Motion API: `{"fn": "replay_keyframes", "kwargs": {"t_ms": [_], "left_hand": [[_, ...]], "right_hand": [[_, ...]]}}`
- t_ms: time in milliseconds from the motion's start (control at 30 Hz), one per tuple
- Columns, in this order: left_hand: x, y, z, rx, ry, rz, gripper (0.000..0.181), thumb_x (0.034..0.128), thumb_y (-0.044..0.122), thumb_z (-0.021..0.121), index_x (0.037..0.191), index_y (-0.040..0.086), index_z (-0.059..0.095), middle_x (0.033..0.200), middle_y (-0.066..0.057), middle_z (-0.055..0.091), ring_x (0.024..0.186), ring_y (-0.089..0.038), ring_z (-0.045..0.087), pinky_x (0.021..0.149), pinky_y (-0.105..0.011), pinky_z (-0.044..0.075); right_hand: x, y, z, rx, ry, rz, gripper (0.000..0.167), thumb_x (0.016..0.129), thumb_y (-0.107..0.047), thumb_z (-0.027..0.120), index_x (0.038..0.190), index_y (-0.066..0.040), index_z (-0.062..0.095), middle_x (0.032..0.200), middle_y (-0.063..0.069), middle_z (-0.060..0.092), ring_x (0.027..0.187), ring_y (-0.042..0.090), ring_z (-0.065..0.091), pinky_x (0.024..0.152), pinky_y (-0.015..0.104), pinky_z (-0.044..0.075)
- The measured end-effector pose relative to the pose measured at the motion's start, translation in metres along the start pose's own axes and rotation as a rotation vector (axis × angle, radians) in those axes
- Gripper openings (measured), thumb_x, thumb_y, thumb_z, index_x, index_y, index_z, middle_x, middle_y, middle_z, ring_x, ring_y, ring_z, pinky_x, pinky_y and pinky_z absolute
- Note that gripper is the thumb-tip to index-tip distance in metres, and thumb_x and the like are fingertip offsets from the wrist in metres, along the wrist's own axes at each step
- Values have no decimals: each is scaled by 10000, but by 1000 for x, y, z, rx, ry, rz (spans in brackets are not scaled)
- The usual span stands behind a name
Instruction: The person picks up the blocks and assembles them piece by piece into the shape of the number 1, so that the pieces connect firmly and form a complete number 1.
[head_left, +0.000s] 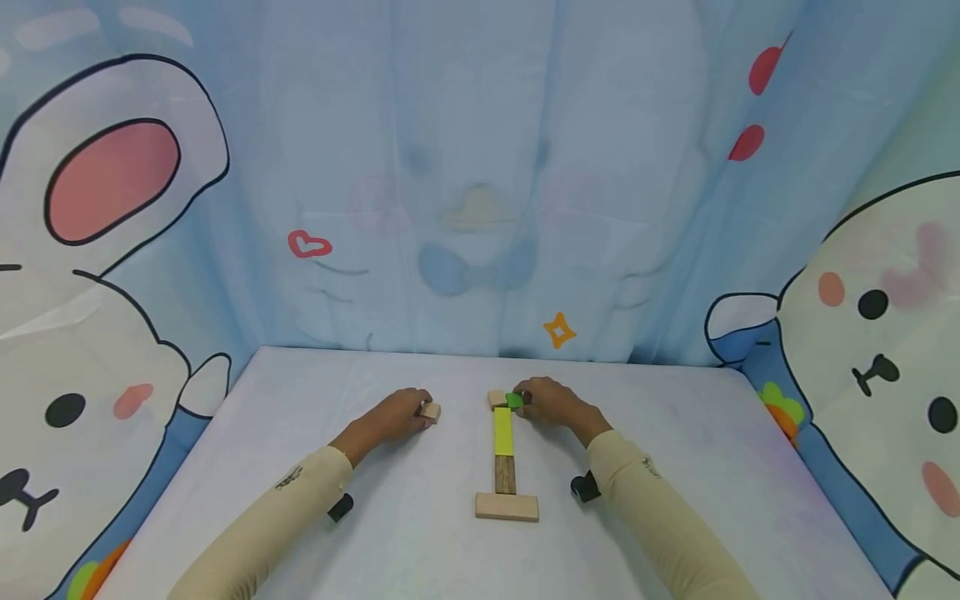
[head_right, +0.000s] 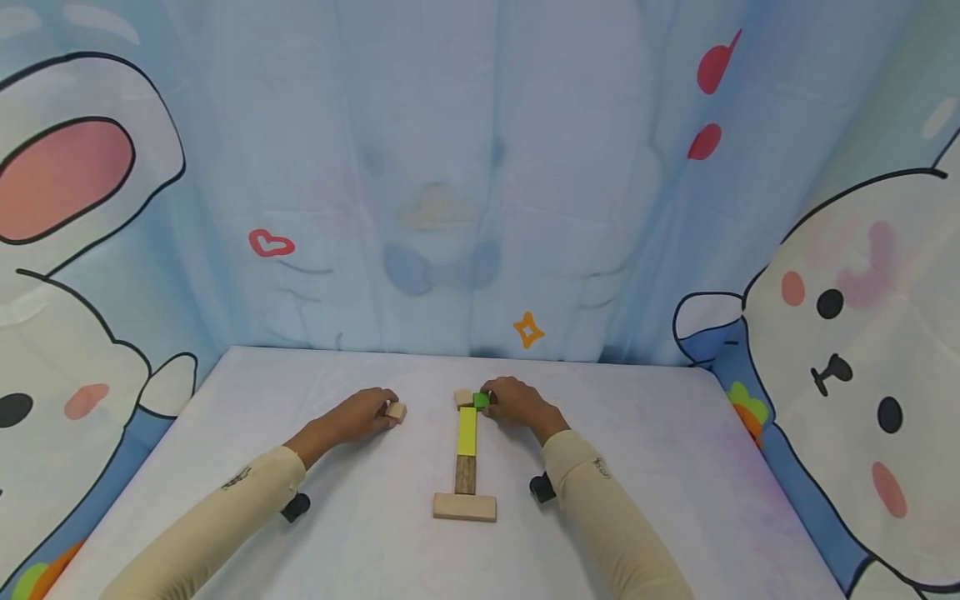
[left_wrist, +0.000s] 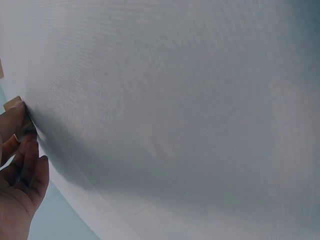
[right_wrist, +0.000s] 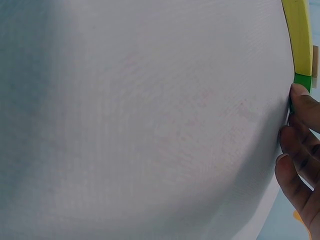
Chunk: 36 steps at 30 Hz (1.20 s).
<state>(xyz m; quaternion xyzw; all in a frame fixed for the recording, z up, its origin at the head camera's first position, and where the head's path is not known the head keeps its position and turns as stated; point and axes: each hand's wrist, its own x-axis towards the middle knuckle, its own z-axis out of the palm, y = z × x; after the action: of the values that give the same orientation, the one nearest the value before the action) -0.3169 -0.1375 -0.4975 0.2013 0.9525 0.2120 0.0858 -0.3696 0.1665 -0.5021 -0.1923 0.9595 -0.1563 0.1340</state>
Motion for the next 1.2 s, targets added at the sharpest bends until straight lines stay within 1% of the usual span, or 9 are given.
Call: {"fn": "replay_keyframes", "kwargs": {"t_ms": [133,267,400,467,767,1000,1200], "left_hand": [[0,1,-1,3,-2,-2,374,949,176,706,1247,-28,609,1015,-81,649,888,-160,565,849,-381,506],[-1,2,-2,1,0,-18,346,937,192,724,1195,-16,625,971,-52,642,856,-147,553,822,-362,499],[-1,2,-3,-26,7,-27,312,930,225,736,1139,15,639,945,-24,636,835,-142,540,801,-347,487],[-1,3,-3,-38,10,-22,294,929,235,737,1115,27,643,928,-16,633,823,-142,539,790,-344,486],[0,5,-2,-30,15,-11,302,937,264,725,1107,27,649,902,-9,634,796,-126,536,757,-319,483],[3,9,-5,-34,8,-52,270,944,290,707,1039,44,654,860,-7,642,749,-118,542,704,-289,476],[4,10,-4,-33,17,-38,257,935,266,714,1038,38,656,868,-11,647,752,-119,543,702,-295,482]], "right_hand": [[0,0,0,0,0,-3,367,931,-194,727,1271,-75,657,1044,44,663,932,183,576,874,409,508],[0,1,-1,4,1,-4,369,929,-189,729,1271,-71,657,1031,42,660,920,184,570,872,410,508],[0,0,-1,2,-1,-2,367,928,-191,731,1267,-72,658,1028,40,660,916,181,568,872,408,508],[0,0,-1,-1,-2,-4,365,927,-188,732,1265,-70,658,1030,40,660,917,182,567,875,411,508],[-2,-2,-2,-2,-8,-2,363,933,-188,725,1269,-68,656,1031,38,659,917,184,564,876,408,506],[-1,0,-2,6,-5,5,367,934,-196,724,1274,-75,655,1025,36,652,915,186,557,871,404,502],[-1,1,0,4,3,0,370,935,-199,723,1277,-77,654,1032,45,654,919,188,563,868,410,503]]}}
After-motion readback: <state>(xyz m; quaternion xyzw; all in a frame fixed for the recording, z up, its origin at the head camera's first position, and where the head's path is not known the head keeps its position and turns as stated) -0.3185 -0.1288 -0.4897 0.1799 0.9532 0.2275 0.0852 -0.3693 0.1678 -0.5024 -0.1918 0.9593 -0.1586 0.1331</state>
